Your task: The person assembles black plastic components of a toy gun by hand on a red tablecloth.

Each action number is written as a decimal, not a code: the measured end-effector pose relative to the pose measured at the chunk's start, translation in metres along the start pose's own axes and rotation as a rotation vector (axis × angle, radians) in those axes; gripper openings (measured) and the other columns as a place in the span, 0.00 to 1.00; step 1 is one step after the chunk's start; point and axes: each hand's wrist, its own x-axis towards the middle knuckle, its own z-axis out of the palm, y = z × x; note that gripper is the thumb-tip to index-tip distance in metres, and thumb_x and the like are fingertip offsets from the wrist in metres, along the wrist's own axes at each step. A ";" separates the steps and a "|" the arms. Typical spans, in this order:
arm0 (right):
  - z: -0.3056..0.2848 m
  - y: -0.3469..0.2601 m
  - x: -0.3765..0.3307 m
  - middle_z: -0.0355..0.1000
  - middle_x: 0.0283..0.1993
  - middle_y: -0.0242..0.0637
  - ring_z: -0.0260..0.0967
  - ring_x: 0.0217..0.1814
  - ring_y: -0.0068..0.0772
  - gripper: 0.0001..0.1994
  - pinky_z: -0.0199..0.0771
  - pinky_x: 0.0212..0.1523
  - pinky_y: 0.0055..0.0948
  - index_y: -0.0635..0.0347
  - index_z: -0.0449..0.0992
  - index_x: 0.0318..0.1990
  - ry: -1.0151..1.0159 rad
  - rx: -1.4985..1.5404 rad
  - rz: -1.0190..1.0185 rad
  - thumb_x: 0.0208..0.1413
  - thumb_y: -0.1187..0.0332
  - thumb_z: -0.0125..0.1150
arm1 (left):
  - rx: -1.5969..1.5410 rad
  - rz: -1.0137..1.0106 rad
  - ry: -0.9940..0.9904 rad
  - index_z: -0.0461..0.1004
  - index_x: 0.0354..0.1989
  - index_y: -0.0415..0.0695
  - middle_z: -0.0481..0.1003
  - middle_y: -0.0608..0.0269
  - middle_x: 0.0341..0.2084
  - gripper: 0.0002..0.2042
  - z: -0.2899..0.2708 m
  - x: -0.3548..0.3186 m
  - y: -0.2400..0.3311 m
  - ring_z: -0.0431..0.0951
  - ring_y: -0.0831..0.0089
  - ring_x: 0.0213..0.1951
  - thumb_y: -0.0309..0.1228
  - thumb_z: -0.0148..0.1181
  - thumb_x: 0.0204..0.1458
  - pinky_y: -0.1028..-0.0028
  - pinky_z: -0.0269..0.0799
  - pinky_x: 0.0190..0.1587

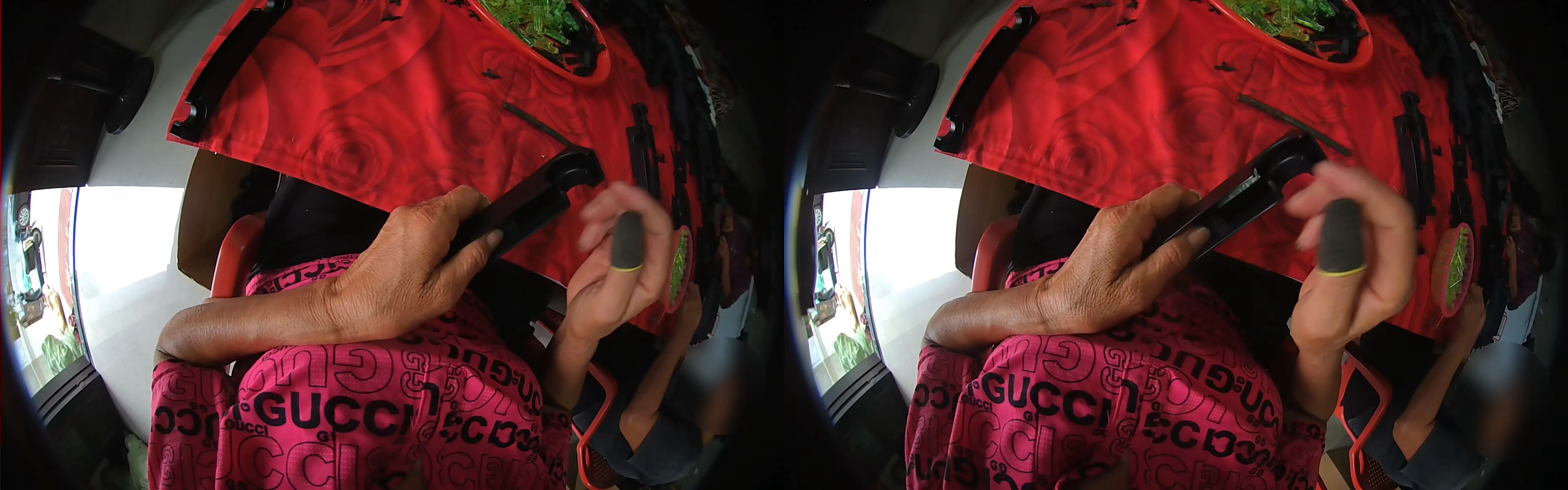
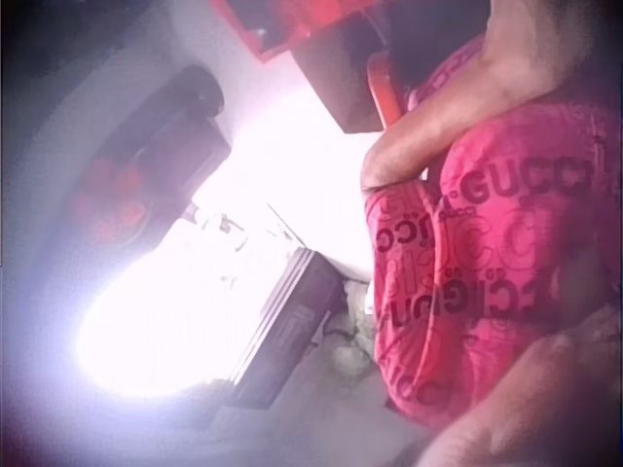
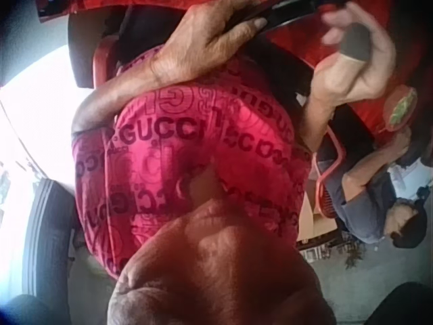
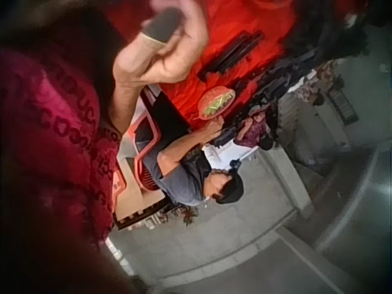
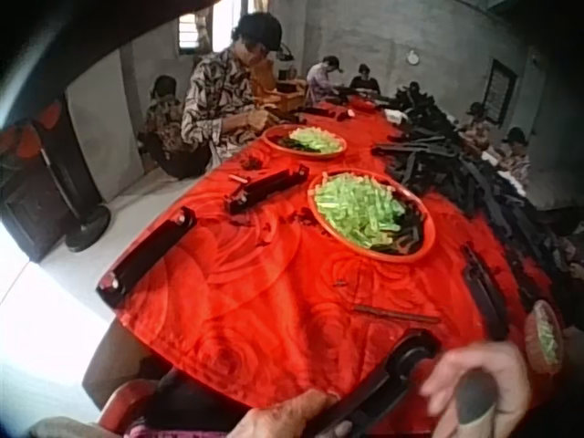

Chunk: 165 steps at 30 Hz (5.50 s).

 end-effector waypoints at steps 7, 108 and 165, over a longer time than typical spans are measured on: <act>0.016 -0.019 0.001 0.81 0.38 0.38 0.75 0.27 0.23 0.13 0.72 0.28 0.21 0.67 0.81 0.47 -0.541 -0.387 0.021 0.54 0.81 0.63 | -0.042 0.064 0.104 0.69 0.43 0.34 0.73 0.43 0.23 0.09 0.006 -0.001 -0.008 0.81 0.44 0.30 0.28 0.57 0.64 0.56 0.72 0.31; 0.025 0.015 -0.009 0.70 0.25 0.33 0.66 0.25 0.26 0.13 0.60 0.24 0.25 0.68 0.76 0.29 -0.085 -0.212 -0.131 0.66 0.69 0.59 | 0.047 0.193 -0.053 0.76 0.42 0.34 0.76 0.48 0.25 0.11 0.017 -0.007 -0.012 0.81 0.56 0.28 0.32 0.61 0.63 0.61 0.74 0.32; 0.014 -0.034 0.003 0.70 0.35 0.37 0.65 0.37 0.41 0.16 0.65 0.37 0.40 0.60 0.86 0.46 -0.462 -0.865 -0.200 0.47 0.69 0.74 | 0.121 0.093 0.125 0.70 0.39 0.33 0.74 0.40 0.21 0.12 0.004 -0.002 -0.011 0.81 0.42 0.27 0.32 0.60 0.65 0.55 0.71 0.27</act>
